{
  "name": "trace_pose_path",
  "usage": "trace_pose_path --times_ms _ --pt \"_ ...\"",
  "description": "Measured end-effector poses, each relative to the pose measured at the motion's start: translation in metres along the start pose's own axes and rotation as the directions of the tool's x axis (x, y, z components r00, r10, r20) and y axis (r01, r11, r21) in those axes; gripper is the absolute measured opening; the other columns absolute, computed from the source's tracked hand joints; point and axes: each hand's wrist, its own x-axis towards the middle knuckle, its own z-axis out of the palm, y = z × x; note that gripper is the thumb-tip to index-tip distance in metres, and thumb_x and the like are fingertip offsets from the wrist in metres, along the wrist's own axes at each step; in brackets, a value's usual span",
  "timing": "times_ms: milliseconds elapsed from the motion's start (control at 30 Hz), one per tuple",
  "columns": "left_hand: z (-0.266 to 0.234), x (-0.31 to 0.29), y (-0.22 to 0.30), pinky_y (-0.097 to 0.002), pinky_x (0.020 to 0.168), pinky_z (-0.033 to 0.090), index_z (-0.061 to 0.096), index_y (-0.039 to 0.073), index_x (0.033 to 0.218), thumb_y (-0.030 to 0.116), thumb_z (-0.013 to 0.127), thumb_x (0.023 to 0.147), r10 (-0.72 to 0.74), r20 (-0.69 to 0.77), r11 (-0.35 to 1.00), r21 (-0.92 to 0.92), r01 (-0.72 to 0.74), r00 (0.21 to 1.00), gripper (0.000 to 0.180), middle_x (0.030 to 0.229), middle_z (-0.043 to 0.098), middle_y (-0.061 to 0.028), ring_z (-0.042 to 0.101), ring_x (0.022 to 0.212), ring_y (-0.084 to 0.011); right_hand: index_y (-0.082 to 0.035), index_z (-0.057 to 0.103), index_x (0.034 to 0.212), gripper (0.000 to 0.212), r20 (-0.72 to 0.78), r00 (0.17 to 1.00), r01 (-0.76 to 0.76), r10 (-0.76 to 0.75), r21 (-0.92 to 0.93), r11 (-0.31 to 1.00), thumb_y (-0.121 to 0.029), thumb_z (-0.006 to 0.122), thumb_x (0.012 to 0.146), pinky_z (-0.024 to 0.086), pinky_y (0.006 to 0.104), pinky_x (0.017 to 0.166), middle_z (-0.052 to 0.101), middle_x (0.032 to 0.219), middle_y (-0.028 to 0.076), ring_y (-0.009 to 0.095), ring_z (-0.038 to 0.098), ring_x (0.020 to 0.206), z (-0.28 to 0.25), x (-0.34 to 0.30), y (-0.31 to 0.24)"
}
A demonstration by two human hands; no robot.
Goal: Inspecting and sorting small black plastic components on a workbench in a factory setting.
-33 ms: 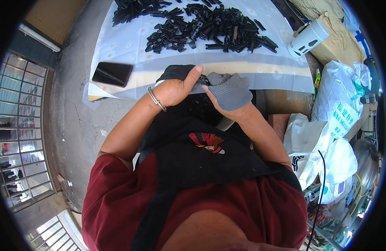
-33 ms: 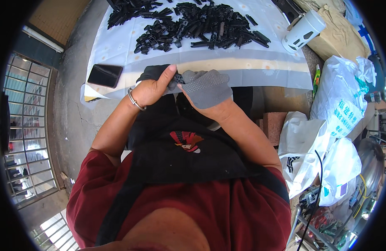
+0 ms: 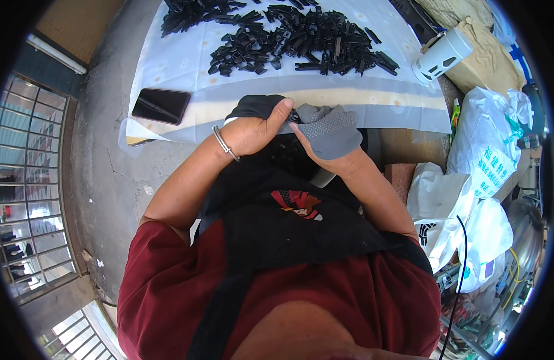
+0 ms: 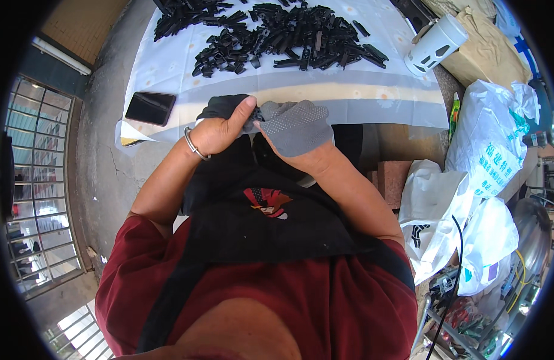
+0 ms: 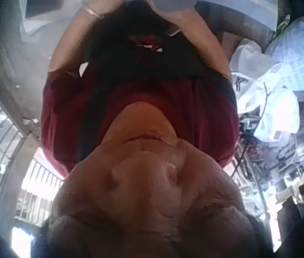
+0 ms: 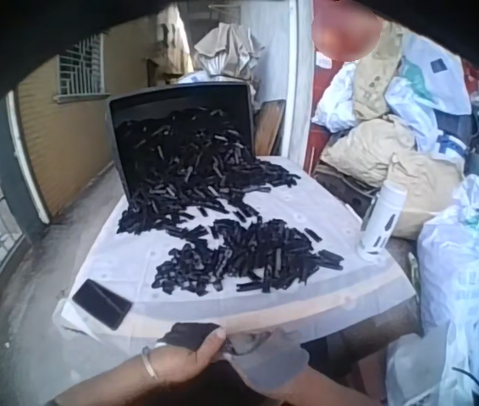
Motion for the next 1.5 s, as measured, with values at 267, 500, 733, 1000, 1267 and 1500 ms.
trace_pose_path --times_ms 267,500,733,1000,1267,1500 --pt "0.019 -0.006 -0.003 -0.0422 0.066 0.044 0.056 0.000 0.075 0.030 0.037 0.091 0.086 0.024 0.990 0.110 -0.088 0.996 0.039 0.074 0.058 -0.0211 0.055 0.072 -0.0374 -0.006 0.061 0.092 0.026 0.188 0.978 -0.100 0.089 0.049 0.994 -0.027 0.061 0.077 0.044 0.0401 0.068 0.061 0.088 0.011 0.031 0.057 0.080 -0.001 -0.019 -0.005" --pt "-0.007 0.035 -0.061 -0.0396 0.071 0.046 0.059 0.007 0.095 0.035 0.046 0.085 0.002 -0.305 0.841 0.516 0.164 0.952 0.032 0.086 0.061 -0.0147 0.059 0.081 -0.0314 -0.005 0.058 0.102 0.040 0.558 0.786 -0.394 0.267 0.118 0.912 -0.039 0.049 0.084 0.043 0.0400 0.081 0.059 0.100 0.017 0.034 0.055 0.093 -0.001 0.011 0.037" --pt "0.009 0.067 -0.081 -0.0360 0.074 0.046 0.059 0.010 0.102 0.019 0.054 0.078 0.022 -0.247 0.736 0.660 0.151 0.969 0.026 0.096 0.059 -0.0112 0.058 0.088 -0.0272 -0.007 0.057 0.100 0.037 0.566 0.643 -0.517 0.516 -0.176 0.838 -0.039 0.044 0.086 0.045 0.0420 0.076 0.059 0.098 0.016 0.035 0.056 0.090 0.043 0.059 0.063" --pt "0.001 0.044 -0.059 -0.0375 0.075 0.046 0.055 0.010 0.107 0.024 0.055 0.080 -0.069 -0.175 0.844 0.515 0.151 0.982 0.030 0.100 0.060 -0.0125 0.058 0.089 -0.0286 -0.004 0.055 0.103 0.023 0.267 0.915 -0.364 0.303 0.221 0.905 -0.014 0.050 0.083 0.045 0.0385 0.077 0.058 0.100 0.018 0.034 0.056 0.090 0.028 0.014 0.057" --pt "-0.017 0.005 -0.024 -0.0290 0.077 0.044 0.057 0.009 0.109 0.041 0.055 0.082 -0.340 0.389 0.940 0.123 0.318 0.856 0.042 0.092 0.063 -0.0142 0.060 0.085 -0.0242 -0.001 0.054 0.105 0.029 0.306 0.952 -0.184 0.008 0.553 0.813 -0.016 0.059 0.080 0.045 0.0358 0.076 0.059 0.097 0.015 0.029 0.057 0.088 0.000 0.010 0.018" --pt "0.027 -0.019 -0.038 -0.0263 0.062 0.044 0.060 0.009 0.105 0.041 0.034 0.092 -0.205 0.004 0.940 -0.277 0.198 0.979 0.043 0.076 0.060 -0.0077 0.057 0.069 -0.0163 -0.002 0.057 0.098 0.026 0.227 0.968 -0.206 0.110 0.455 0.866 -0.022 0.060 0.080 0.044 0.0377 0.070 0.060 0.088 0.013 0.030 0.057 0.079 0.013 0.003 0.004"
